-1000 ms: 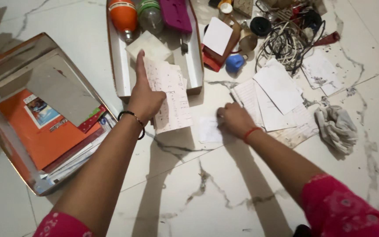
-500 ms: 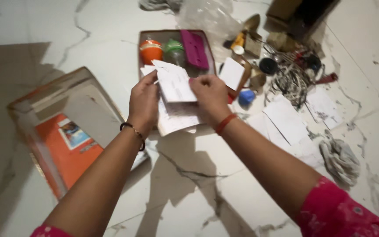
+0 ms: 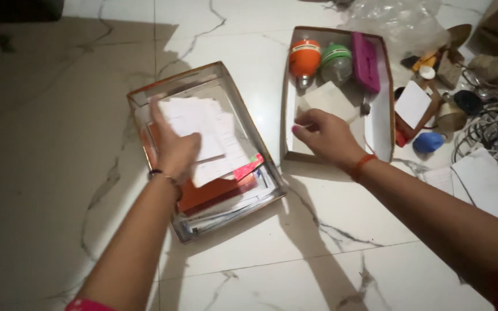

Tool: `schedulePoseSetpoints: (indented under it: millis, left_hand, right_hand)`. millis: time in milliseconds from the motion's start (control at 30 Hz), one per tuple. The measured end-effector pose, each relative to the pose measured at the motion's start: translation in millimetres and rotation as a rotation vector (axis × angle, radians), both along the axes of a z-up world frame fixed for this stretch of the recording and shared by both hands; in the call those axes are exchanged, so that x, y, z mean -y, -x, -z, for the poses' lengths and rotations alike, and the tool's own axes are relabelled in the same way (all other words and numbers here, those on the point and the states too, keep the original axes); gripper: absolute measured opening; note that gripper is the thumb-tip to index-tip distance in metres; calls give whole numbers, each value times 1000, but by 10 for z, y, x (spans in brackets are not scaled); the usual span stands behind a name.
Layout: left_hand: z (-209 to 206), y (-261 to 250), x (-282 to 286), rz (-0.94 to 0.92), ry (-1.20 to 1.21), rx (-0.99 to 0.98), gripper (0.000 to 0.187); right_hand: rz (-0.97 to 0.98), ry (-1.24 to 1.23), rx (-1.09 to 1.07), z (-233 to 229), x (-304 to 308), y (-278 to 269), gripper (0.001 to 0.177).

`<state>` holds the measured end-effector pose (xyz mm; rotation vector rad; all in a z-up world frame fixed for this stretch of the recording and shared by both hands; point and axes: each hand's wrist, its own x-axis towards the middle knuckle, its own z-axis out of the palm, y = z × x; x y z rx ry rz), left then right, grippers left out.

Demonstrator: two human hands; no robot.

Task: The person sorts through a pile of papers, notebooks, and miscellaneous items on a tiled floor. They fold papers, place them into a tray, and move other objects like a cloth, a small container, and tangled wires into the tray.

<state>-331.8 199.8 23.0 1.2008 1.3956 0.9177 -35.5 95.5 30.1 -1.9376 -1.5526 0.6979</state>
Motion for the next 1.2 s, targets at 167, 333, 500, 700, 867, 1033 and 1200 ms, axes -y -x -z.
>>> schedulePoseSetpoints:
  millis: [167, 333, 500, 700, 867, 1033, 1200]
  left_hand:
    - [184, 473, -132, -91, 68, -20, 113]
    - [174, 582, -475, -52, 91, -295, 119]
    - [473, 493, -555, 39, -92, -652, 85]
    - [551, 83, -276, 162, -50, -688, 39]
    - [544, -400, -3, 281, -44, -642, 26]
    - [454, -1002, 148, 468, -150, -653, 17]
    - [-43, -1782, 523, 629, -151, -701, 26]
  right_hand:
    - [38, 138, -30, 89, 53, -142, 32]
    - [93, 221, -87, 92, 45, -253, 31]
    - [80, 192, -11, 118, 139, -461, 30]
    - [20, 143, 119, 28, 463, -907, 31]
    - [76, 260, 203, -245, 812, -1467, 33]
    - [-75, 366, 449, -495, 1341, -2244, 31]
    - [87, 344, 378, -339, 1940, -3200, 32]
